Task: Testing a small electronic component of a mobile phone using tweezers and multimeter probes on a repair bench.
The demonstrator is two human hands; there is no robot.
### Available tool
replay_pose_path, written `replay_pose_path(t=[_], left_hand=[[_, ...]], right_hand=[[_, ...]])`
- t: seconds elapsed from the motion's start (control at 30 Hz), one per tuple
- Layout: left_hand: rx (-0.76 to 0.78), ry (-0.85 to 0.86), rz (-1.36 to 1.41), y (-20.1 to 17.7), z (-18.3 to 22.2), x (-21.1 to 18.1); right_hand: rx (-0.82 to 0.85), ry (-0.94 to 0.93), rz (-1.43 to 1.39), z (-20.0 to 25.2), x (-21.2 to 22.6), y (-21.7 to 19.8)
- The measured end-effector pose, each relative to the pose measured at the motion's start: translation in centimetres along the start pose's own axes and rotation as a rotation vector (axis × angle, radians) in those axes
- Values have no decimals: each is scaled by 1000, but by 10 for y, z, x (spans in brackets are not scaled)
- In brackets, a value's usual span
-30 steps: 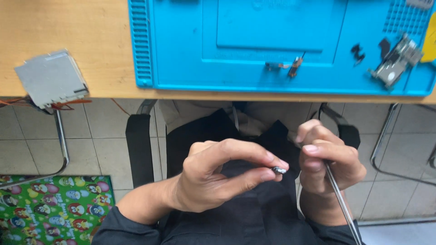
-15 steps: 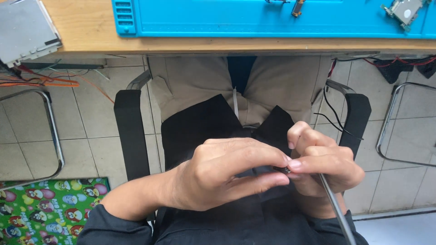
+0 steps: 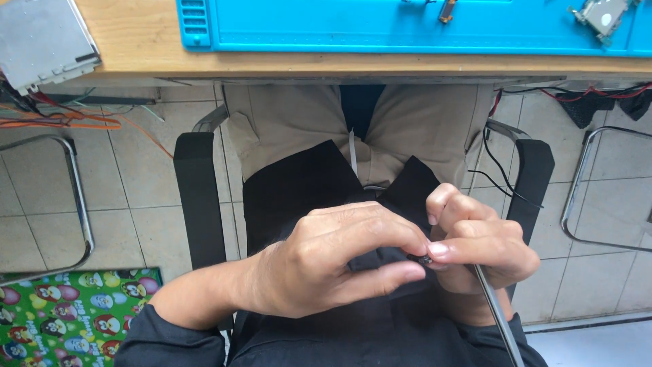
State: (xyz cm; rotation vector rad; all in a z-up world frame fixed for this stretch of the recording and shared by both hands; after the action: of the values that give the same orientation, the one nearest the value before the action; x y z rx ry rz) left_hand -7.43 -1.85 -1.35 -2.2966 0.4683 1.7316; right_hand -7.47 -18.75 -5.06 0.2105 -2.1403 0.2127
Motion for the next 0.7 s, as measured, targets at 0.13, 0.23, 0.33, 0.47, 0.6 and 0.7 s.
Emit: replay_pose_path(t=[0.13,0.23,0.33,0.47,0.6,0.7], left_hand=[[-22,45,-52,-3,1,-3],[-17,62,-93,-5,1,-4],[-26,75,-119,-6,1,-6],[21,35,-50,-3,3,-5],[28,27,-19,0,9,-1],[54,18,-11,4,13,2]], right_hand=[[-25,-35,16,3,-1,2],[-27,-119,170,4,4,2],[12,-161,253,5,9,4],[-13,24,8,6,-2,1],[-82,98,-161,9,-6,3],[-31,114,-286,7,-10,5]])
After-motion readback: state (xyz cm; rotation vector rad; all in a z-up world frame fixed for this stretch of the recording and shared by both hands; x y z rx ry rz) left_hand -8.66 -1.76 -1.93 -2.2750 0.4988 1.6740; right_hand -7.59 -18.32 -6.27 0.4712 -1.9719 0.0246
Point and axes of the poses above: each hand's wrist, its own z-axis away from the middle knuckle, its own y-axis out of the palm, x = y × z, the point moved 6 cm from there along -z, towards the middle knuckle, and after that the axes turned 6 degrees about -y, right-handed, at the moved point
